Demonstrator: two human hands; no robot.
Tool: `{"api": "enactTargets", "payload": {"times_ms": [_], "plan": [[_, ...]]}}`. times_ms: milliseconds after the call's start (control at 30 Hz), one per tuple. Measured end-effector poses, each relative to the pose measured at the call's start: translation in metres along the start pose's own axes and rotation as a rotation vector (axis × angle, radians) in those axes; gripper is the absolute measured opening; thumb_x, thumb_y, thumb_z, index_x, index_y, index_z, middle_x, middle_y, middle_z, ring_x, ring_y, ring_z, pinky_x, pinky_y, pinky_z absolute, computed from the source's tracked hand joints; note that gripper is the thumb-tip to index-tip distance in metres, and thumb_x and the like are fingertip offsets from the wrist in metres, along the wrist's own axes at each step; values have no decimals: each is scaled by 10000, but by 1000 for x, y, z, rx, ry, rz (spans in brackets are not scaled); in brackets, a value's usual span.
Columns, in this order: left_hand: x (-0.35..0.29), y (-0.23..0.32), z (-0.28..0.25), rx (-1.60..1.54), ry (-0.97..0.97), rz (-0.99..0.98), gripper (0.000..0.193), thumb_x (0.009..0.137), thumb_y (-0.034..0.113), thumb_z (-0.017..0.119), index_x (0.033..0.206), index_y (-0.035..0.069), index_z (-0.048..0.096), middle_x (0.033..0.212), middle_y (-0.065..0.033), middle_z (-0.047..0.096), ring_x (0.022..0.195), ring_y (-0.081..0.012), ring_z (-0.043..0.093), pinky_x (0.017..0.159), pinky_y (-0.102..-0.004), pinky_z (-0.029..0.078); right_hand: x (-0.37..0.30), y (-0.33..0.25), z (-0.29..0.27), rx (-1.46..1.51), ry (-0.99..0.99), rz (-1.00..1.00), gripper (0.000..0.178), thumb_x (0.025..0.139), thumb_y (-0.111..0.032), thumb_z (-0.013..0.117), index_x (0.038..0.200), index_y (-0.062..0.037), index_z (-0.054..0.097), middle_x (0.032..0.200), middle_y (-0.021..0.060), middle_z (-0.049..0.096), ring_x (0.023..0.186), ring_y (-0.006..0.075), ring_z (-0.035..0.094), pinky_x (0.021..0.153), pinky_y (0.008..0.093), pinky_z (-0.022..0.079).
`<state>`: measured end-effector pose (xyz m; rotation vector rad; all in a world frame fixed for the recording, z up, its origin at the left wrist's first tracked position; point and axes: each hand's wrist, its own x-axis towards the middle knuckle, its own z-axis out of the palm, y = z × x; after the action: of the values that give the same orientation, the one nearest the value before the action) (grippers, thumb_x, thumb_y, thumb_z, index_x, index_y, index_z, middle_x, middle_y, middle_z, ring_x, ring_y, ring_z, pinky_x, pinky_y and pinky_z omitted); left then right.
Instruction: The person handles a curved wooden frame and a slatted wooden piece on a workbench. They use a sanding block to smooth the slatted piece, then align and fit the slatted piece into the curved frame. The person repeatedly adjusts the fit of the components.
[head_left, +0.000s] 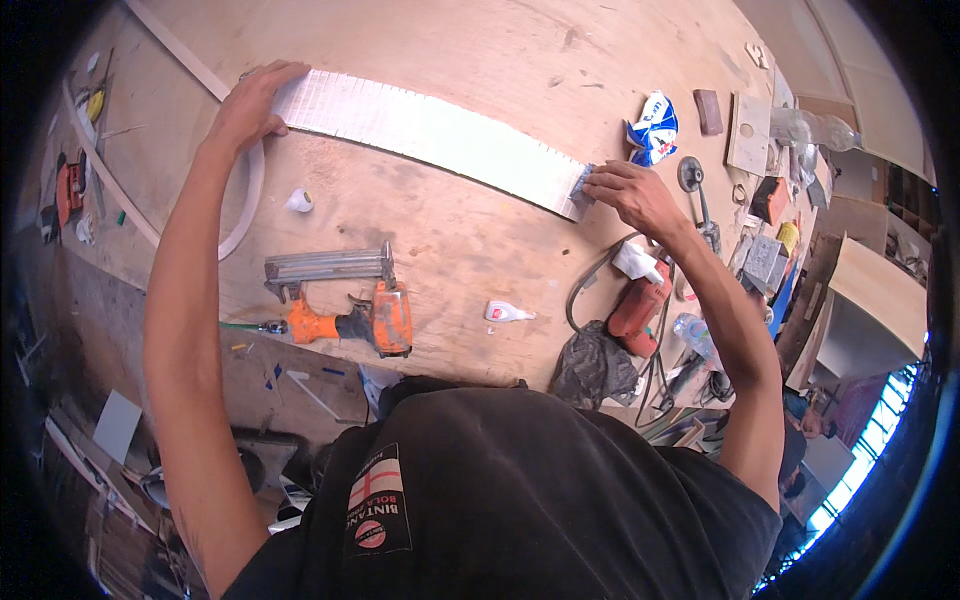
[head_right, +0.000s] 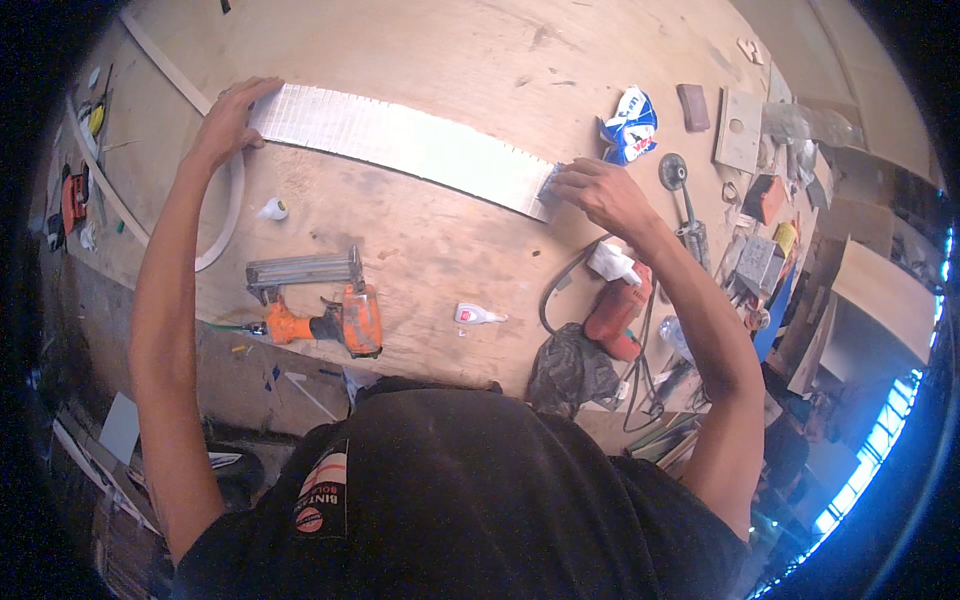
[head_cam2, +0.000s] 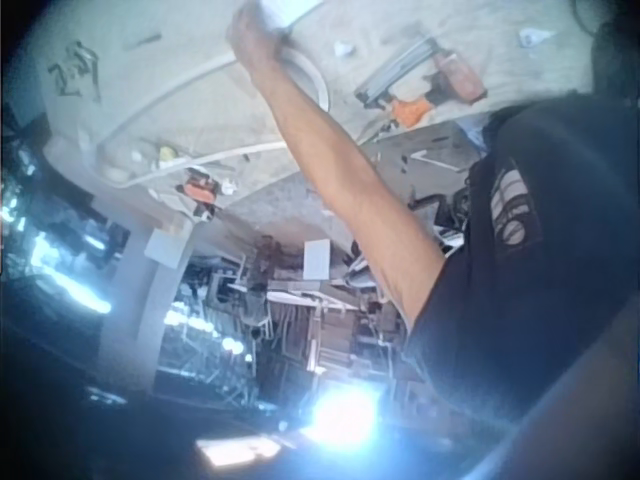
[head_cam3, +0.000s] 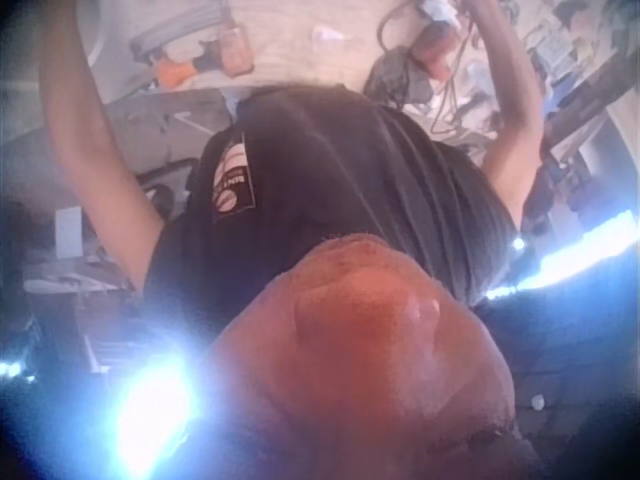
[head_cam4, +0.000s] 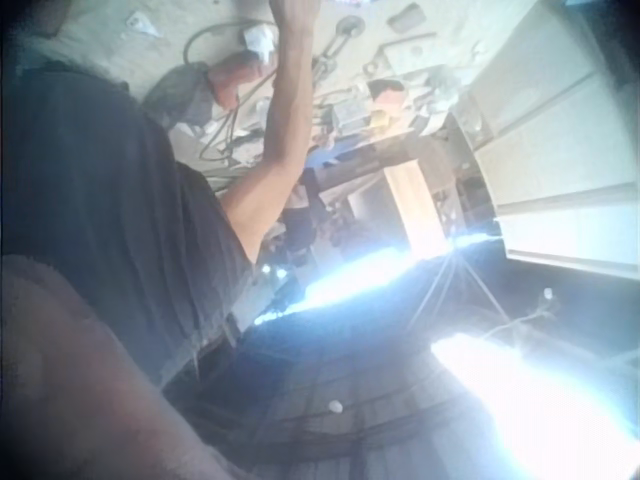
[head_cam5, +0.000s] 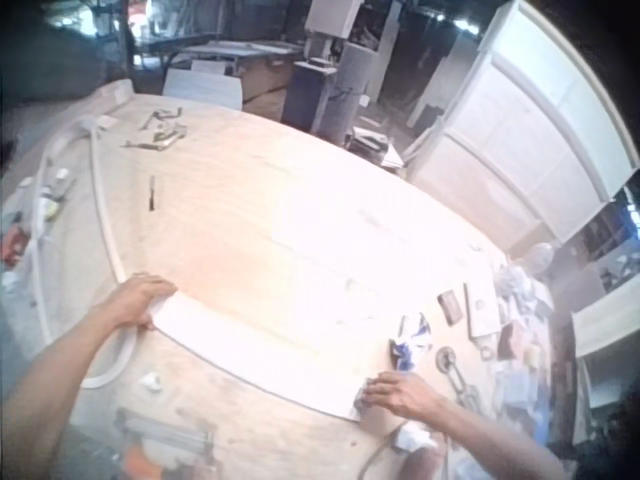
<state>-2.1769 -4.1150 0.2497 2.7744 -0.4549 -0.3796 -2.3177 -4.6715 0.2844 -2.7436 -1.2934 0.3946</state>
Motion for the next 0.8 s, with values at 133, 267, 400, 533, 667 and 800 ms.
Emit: {"api": "enactTargets", "payload": {"times_ms": [133, 267, 400, 533, 667, 800], "plan": [[0, 1, -1, 7, 7, 14, 904, 587, -151, 801, 1408, 174, 609, 1445, -15, 604, 1342, -296, 540, 1146, -402, 476, -21, 3, -3, 3, -60, 61, 325, 807, -13, 626, 1097, -88, 753, 1177, 51, 737, 1135, 247, 666, 919, 366, 579], [-1, 4, -1, 10, 26, 15, 915, 575, -160, 800, 1408, 170, 610, 1440, -16, 608, 1338, -304, 541, 1148, -403, 471, -36, -5, -17, 49, 83, 121, 270, 810, -15, 638, 1034, -97, 763, 1092, 48, 749, 1048, 263, 687, 893, 372, 578], [2, -3, 0, -33, 13, 48, 922, 571, -160, 802, 1410, 170, 611, 1437, -10, 610, 1326, -296, 548, 1154, -399, 466, -12, -37, -7, 114, 292, 419, 247, 831, -44, 677, 1048, -104, 778, 1036, 55, 763, 951, 275, 704, 808, 395, 590], [-1, -6, 8, -43, 55, 28, 910, 582, -157, 804, 1408, 173, 614, 1450, -5, 603, 1334, -287, 543, 1171, -394, 457, 13, -60, 20, -11, 369, 542, 273, 858, -37, 677, 1114, -79, 762, 1023, 71, 753, 911, 265, 689, 765, 395, 581], [-3, 2, 1, 1, 20, 7, 910, 594, -152, 807, 1417, 180, 609, 1481, -11, 584, 1367, -281, 526, 1186, -393, 446, 3, -85, 41, 32, 279, 493, 326, 851, -37, 624, 1145, -101, 749, 1063, 65, 746, 948, 259, 681, 744, 388, 584], [0, -6, 8, 39, 35, 28, 916, 597, -149, 811, 1424, 184, 603, 1489, -17, 579, 1375, -278, 522, 1183, -393, 449, 15, -75, 22, -6, 335, 595, 321, 849, -38, 620, 1136, -104, 747, 1043, 74, 742, 952, 270, 681, 734, 399, 584]]}}
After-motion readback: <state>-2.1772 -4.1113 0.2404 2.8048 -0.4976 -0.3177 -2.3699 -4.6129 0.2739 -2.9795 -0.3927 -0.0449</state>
